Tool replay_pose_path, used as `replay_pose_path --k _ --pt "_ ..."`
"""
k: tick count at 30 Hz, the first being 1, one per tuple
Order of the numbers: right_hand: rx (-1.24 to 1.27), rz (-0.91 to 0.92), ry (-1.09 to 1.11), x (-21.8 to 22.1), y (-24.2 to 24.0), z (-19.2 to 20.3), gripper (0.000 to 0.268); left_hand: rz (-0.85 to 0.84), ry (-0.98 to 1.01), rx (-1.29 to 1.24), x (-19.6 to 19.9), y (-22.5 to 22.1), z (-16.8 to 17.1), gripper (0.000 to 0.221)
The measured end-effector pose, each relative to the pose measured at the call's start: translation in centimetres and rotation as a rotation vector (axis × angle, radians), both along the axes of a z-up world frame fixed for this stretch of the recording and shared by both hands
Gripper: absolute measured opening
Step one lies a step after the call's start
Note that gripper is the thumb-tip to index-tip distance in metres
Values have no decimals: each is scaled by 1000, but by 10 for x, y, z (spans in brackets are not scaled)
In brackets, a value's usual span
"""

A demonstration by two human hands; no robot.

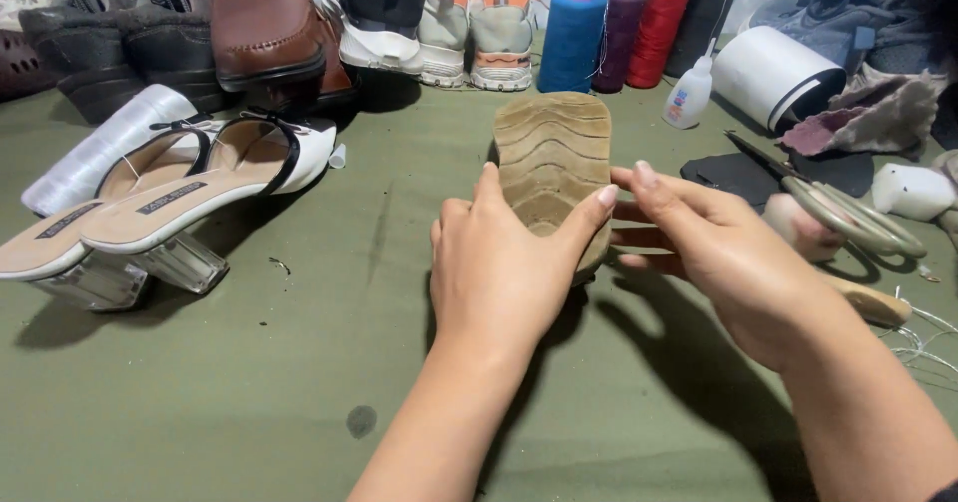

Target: Repairing a sandal by applying adhesive to the sole and pressing it into place, followed by detail work with an awl.

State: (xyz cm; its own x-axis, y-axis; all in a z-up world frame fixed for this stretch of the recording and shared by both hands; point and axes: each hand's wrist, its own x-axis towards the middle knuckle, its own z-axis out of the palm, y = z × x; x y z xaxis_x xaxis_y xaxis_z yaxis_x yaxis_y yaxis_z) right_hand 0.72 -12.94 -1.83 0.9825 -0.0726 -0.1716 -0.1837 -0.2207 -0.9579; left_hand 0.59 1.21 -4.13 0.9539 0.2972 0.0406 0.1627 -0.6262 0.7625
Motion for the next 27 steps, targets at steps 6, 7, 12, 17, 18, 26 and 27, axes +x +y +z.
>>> replay_pose_path --k 6,7,12,17,18,26,27 --pt "-733 -236 -459 -4 -113 -62 14 61 -159 -30 -5 -8 -35 113" --pt "-738 -239 -452 -2 -130 -73 14 56 -153 -33 -7 -9 -35 113" --pt "-1206 -194 -485 0 -188 -115 38 60 -245 16 -11 -18 -41 104" --pt "-1227 -249 -450 6 -191 -128 26 63 -243 12 -12 -20 -42 103" --pt "-1203 -263 -412 7 -190 -127 18 64 -253 15 -13 -21 -43 103" --pt "-215 -267 -363 -14 -130 -87 20 53 -256 52 -14 -23 -41 101" --pt "-61 -281 -306 -21 -113 -73 19 43 -227 54 -14 -22 -39 101"
